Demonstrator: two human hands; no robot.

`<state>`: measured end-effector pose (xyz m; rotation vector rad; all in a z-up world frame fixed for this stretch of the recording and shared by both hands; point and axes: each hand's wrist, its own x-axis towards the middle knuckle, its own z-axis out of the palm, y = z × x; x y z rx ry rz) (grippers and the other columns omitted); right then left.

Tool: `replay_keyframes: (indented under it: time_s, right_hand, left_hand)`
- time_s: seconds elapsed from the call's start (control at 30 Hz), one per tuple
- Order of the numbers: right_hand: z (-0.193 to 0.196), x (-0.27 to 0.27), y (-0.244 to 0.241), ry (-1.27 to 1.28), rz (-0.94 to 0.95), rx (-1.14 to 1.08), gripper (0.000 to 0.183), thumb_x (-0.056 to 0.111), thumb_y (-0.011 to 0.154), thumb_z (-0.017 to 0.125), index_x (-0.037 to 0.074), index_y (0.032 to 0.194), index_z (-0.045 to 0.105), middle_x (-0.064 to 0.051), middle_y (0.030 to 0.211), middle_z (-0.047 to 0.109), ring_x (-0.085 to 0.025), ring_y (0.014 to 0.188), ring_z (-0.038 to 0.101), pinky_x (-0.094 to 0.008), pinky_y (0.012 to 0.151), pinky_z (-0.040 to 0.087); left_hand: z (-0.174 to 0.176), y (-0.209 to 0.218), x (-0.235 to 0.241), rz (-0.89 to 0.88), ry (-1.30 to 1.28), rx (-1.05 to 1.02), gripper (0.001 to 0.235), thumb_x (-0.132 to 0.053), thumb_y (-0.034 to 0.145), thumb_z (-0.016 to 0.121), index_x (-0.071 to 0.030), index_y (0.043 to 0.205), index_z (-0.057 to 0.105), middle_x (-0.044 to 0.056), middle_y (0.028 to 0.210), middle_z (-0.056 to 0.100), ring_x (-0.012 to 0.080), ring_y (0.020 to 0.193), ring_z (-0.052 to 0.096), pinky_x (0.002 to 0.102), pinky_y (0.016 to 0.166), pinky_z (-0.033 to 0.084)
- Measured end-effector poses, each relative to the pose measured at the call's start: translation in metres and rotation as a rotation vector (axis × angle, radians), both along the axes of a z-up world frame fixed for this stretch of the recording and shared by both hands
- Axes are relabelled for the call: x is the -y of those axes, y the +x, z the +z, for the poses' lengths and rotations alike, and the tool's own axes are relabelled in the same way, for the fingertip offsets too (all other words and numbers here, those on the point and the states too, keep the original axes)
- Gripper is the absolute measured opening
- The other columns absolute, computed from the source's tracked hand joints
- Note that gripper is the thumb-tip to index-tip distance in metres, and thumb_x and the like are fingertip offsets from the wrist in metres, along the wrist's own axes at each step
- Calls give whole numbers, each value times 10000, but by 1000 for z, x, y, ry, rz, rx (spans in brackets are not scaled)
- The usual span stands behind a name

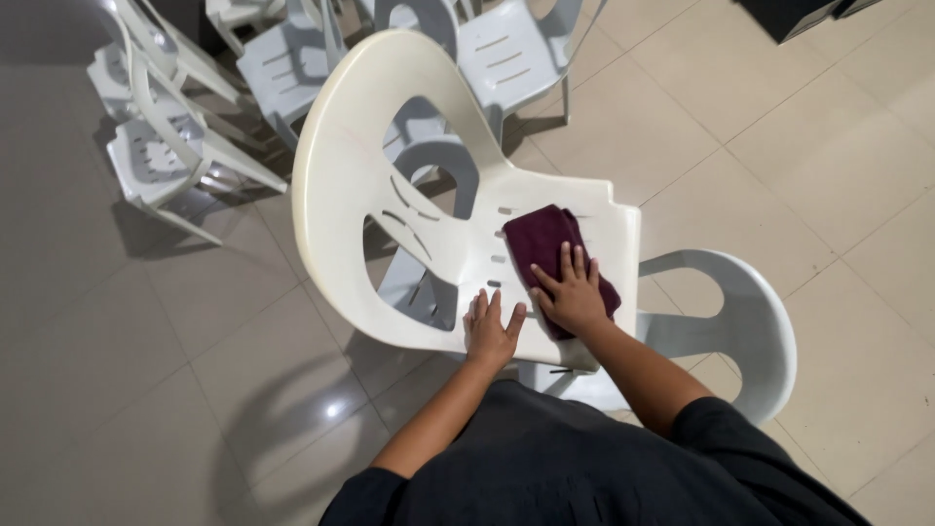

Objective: The person picks up a white plastic chair, wipes its seat and backrest with a maroon cloth, and stacks it with other chairs. The person repeats this process for another chair, cleaning it thoroughly before stacking it.

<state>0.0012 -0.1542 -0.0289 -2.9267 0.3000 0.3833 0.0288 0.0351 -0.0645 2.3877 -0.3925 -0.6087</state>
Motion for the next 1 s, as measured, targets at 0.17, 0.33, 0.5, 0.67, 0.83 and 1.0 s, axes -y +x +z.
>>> replay_keyframes:
  time_s: [0.17,0.33,0.5,0.67,0.83,1.0]
  right_hand:
    - [-49,-35,-13,167,313,-12,604,523,1013,407,362,1592,340,-144,1721,46,-408,1577,-32,-637,1209,23]
    - [-18,-71,21,304,603,-69,834,550,934,518,237,1634,191,-135,1726,37,-375,1582,-12,-615,1226,45]
    - [-7,-67,73,174,617,-194,806,620,929,503,341,1604,161,-57,1714,-7,-321,1580,-23,-577,1252,1]
    - [-55,-42,117,178,461,163,637,566,1037,331,313,1621,293,-63,1738,111,-311,1602,39,-584,1261,24]
    - [-48,-12,164,132,328,220,632,543,1026,310,309,1613,320,-82,1722,148,-322,1579,54,-590,1236,23]
    - [-38,26,173,111,278,172,632,547,1024,266,330,1616,305,-66,1716,188,-301,1592,57,-578,1262,9]
  left_hand:
    - [7,-3,2,3,-14,58,993,-791,930,321,-45,1586,337,261,1663,203,390,1562,118,592,1224,64]
    - [27,-9,1,4,28,111,1002,-793,923,318,-40,1583,339,254,1674,211,390,1584,89,624,1230,22]
    - [35,-12,2,-2,12,128,1043,-810,934,286,-5,1598,285,285,1683,176,410,1601,54,623,1238,8]
    - [34,-12,6,54,46,38,1119,-841,908,268,28,1610,196,348,1665,60,457,1567,-9,573,1226,-19]
    - [27,-7,13,-28,213,-41,1159,-857,898,251,64,1595,153,355,1654,21,450,1565,-77,556,1224,-68]
    - [30,-8,17,-80,312,-96,1183,-868,885,238,90,1574,147,342,1663,-14,429,1565,-128,543,1223,-102]
